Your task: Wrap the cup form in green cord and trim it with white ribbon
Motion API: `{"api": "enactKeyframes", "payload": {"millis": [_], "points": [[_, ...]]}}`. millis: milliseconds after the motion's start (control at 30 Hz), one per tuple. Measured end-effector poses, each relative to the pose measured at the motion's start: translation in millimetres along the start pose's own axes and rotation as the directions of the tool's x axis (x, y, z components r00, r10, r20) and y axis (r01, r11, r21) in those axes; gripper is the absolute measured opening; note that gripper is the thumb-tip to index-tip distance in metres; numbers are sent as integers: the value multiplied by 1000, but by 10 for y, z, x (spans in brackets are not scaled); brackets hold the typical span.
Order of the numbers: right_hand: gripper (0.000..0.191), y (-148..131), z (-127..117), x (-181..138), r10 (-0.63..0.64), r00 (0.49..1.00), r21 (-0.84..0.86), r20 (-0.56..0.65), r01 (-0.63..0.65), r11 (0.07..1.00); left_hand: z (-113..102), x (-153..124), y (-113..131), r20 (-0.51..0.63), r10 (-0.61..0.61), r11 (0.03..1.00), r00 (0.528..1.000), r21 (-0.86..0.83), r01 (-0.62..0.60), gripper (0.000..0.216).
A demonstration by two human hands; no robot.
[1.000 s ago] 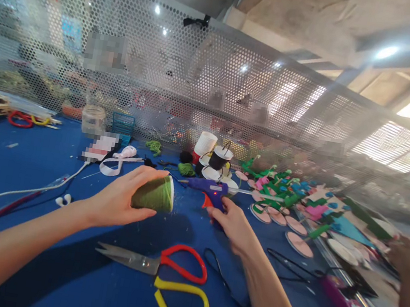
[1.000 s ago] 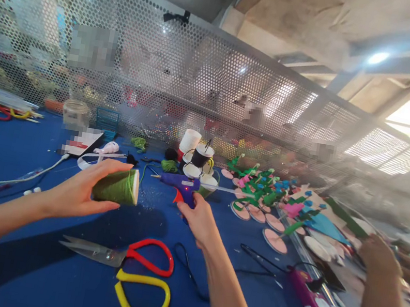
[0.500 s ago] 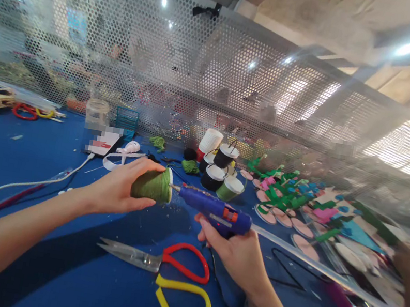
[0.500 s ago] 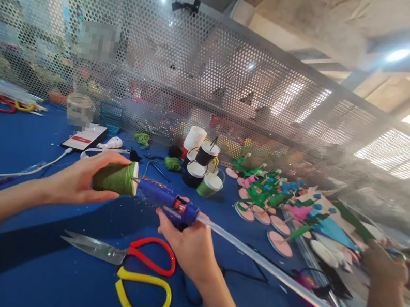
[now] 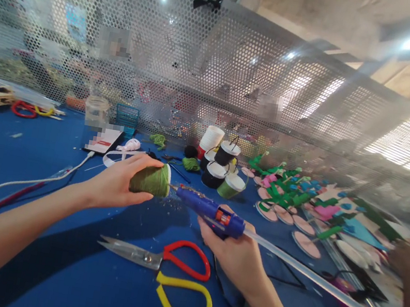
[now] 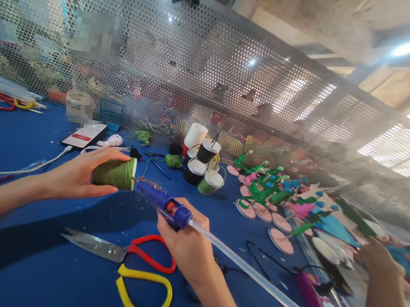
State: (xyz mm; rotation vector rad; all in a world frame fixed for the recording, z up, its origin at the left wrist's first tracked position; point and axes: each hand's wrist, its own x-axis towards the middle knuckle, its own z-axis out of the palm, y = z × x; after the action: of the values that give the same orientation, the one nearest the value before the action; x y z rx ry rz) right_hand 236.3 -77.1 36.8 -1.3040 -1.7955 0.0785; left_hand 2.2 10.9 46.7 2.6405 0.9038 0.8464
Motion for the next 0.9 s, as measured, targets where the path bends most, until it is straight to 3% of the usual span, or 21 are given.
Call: {"api": "enactKeyframes", "payload": {"millis": [433, 733, 900], "points": [[16, -16, -13, 15, 26, 1000, -72, 2, -26, 997, 76, -29, -38, -72, 230, 961, 971, 173, -215, 46], [16, -35, -29, -7, 56, 997, -12, 47, -56, 998, 34, -20, -30, -49, 136, 984, 989, 126, -129, 45], [16, -52, -49, 10, 33, 999, -58, 21, -31, 998, 55, -22, -27, -57, 188, 973, 981, 148, -178, 45]]}}
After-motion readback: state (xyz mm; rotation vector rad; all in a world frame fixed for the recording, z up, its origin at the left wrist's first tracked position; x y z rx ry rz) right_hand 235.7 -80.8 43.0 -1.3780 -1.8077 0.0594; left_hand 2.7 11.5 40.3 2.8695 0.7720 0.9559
